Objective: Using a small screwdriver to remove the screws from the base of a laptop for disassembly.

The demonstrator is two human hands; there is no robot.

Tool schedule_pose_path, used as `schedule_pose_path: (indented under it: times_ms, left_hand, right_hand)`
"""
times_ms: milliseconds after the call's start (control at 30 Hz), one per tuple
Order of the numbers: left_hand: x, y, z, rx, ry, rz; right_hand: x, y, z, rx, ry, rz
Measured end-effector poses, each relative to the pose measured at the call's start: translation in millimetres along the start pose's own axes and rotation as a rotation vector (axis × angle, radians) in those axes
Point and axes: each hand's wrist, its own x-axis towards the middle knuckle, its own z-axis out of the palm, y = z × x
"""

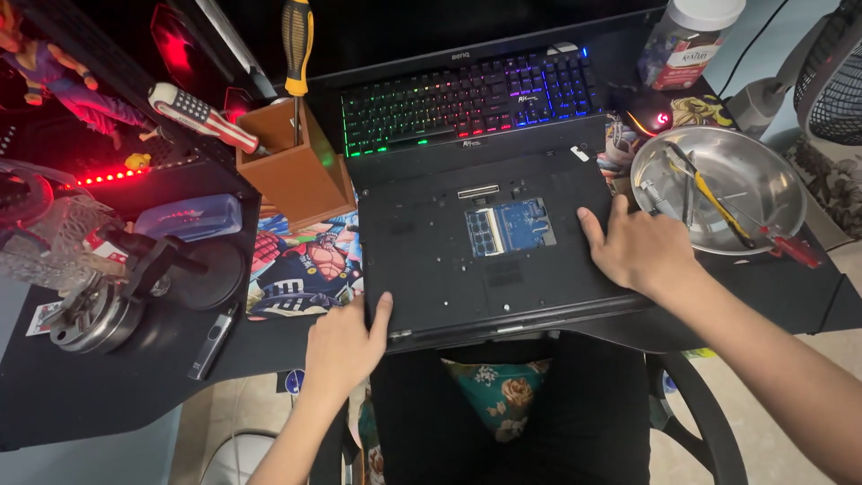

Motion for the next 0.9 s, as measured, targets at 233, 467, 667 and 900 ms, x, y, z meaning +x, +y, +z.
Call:
schedule_pose_path:
  times_ms: [233,467,667,900]
  left_hand:
    - [0,1,-2,0.081,-0.04,0.007]
    - [0,-2,-11,0.156,-0.072,0.005]
    - [38,-52,2,-0.061,0.447,0.144]
    - [56,-62,25,-0.098,0.485,0.157]
  right_hand:
    - [-6,-1,5,-0.092,0.102,-0.034]
    - [-18,10,9,-0.051,0.247,-0.044]
    - [17,111,37,-0.364,0.895,0.044]
    - [37,145,66,-0.485,0.858,0.098]
